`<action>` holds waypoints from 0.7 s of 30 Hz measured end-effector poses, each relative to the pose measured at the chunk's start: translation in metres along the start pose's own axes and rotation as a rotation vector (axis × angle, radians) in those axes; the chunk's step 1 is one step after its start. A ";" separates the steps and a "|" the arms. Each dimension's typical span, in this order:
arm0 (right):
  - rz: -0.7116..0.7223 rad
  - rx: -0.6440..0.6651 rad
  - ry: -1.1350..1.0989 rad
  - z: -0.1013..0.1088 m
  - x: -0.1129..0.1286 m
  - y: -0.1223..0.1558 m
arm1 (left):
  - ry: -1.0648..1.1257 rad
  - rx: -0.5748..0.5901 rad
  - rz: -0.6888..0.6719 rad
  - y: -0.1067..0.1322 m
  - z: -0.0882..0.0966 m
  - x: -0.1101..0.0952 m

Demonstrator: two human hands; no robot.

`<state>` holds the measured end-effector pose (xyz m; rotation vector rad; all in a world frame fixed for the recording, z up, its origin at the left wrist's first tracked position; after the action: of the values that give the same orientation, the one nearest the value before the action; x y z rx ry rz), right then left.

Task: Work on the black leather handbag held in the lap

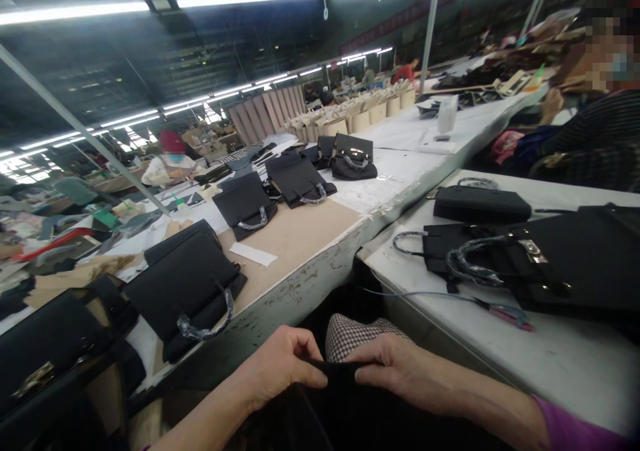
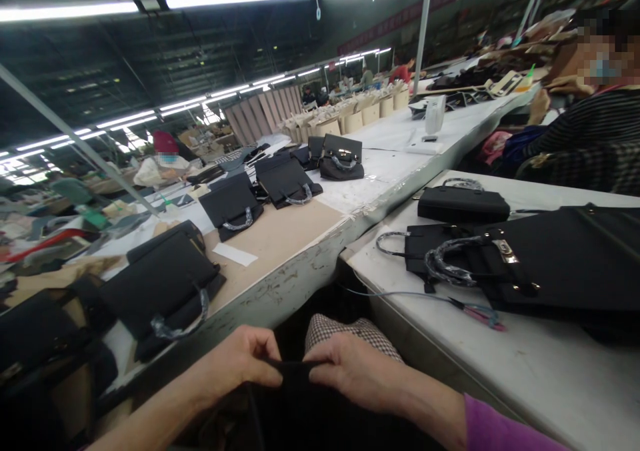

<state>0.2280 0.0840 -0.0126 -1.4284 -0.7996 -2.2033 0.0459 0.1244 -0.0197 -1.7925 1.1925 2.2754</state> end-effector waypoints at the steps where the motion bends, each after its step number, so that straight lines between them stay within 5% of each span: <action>1: 0.007 0.022 -0.007 0.000 0.001 -0.001 | -0.004 -0.010 -0.003 0.000 0.000 0.000; 10: 0.177 -0.006 0.333 0.002 0.018 -0.019 | -0.026 -0.068 0.006 0.015 0.002 -0.003; 21: 0.169 -0.085 0.342 -0.006 0.016 -0.006 | 0.088 -0.180 0.055 0.030 -0.010 -0.003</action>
<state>0.2139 0.0843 -0.0017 -1.0662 -0.4561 -2.2830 0.0422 0.0987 -0.0015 -1.9619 1.0929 2.4299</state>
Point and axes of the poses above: each hand's wrist, its own y-axis away from the middle knuckle, its own z-axis out of the back of the hand, x = y × z, the point moved 5 cm from there along -y, towards the middle knuckle, and after that the axes turned 7 degrees about y, right-handed, at the moved point
